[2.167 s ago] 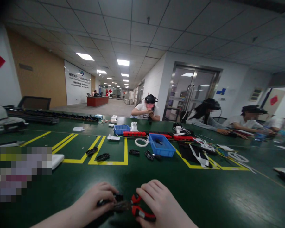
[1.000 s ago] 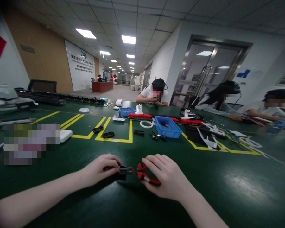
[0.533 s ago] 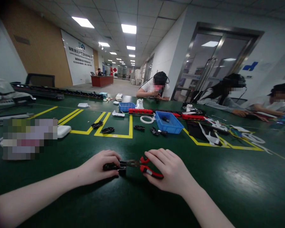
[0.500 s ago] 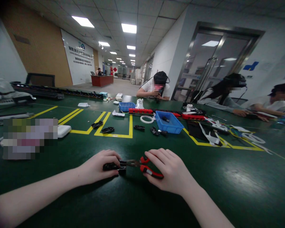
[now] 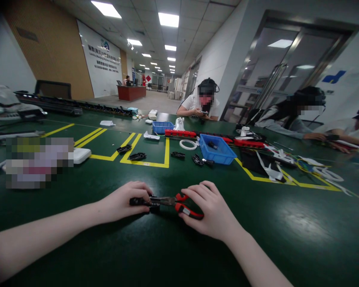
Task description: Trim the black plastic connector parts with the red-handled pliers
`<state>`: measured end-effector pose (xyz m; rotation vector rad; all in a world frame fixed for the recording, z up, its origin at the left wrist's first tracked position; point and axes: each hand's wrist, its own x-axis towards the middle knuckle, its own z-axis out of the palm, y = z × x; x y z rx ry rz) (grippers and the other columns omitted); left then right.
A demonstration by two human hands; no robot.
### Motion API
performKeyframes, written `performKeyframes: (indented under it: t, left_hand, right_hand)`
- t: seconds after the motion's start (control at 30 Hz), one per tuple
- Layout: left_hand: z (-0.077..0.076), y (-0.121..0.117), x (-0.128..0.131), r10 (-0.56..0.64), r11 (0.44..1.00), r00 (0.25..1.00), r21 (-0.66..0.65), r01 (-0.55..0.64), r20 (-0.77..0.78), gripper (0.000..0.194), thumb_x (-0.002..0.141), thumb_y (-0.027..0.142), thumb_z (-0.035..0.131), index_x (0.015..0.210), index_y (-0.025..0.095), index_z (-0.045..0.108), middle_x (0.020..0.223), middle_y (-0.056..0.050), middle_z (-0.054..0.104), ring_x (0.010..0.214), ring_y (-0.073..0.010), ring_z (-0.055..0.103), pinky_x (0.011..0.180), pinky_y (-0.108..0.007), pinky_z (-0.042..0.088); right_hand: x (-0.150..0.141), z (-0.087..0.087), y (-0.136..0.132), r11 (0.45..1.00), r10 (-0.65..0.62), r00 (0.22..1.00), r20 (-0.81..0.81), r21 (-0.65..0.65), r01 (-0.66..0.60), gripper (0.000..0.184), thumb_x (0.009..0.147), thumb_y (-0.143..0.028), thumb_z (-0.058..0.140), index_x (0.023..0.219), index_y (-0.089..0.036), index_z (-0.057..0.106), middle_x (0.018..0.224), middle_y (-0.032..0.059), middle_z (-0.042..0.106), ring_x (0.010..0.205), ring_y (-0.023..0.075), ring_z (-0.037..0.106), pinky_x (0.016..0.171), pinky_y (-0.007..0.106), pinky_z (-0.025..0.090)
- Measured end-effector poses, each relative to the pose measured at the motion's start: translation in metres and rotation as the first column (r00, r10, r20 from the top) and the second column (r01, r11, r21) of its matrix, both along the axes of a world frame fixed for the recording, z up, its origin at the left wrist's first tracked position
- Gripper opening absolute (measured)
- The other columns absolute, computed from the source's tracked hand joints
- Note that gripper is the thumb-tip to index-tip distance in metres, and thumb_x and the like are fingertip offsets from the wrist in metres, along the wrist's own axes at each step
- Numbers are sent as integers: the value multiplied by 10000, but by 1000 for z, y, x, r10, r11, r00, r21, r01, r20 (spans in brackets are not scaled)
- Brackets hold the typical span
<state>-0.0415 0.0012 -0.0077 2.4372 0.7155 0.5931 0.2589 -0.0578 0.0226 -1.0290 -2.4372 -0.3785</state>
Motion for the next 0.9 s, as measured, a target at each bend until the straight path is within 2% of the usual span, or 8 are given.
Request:
performKeyframes:
  t: [0.1, 0.3, 0.63, 0.9]
  left_hand:
    - [-1, 1, -1, -4, 1000, 1000, 1, 4, -9, 64, 886, 229, 719, 940, 203, 696, 1143, -44, 672, 1045, -230, 632, 920, -389, 486]
    - [-5, 4, -2, -8, 1000, 1000, 8, 8, 0, 52, 885, 238, 727, 919, 209, 700, 1142, -37, 671, 1046, -230, 623, 917, -391, 471]
    - [-3, 3, -1, -13, 1000, 1000, -5, 13, 10, 58, 877, 217, 732, 921, 199, 698, 1154, -45, 675, 1055, -232, 632, 914, -392, 476]
    - [-5, 4, -2, -16, 1000, 1000, -15, 16, 6, 76, 896, 269, 716, 940, 208, 709, 1170, -49, 669, 1065, -238, 621, 937, -402, 470]
  right_hand:
    - [0, -1, 0, 1000, -1, 1000, 17, -8, 1, 425, 825, -317, 694, 1222, -196, 604, 1083, 97, 732, 970, 250, 692, 1014, 529, 436]
    - [-3, 0, -1, 1000, -13, 1000, 11, -16, 13, 390, 810, -319, 692, 1183, -222, 630, 1075, 78, 741, 1038, 267, 682, 1086, 548, 369]
    - [-6, -1, 0, 1000, 10, 1000, 14, -17, -10, 395, 816, -340, 703, 1180, -214, 618, 1067, 73, 745, 1078, 270, 667, 1089, 533, 360]
    - [-6, 3, -2, 1000, 0, 1000, 22, 7, 0, 364, 818, -345, 700, 1152, -216, 631, 1044, 74, 742, 1042, 264, 673, 1076, 522, 382]
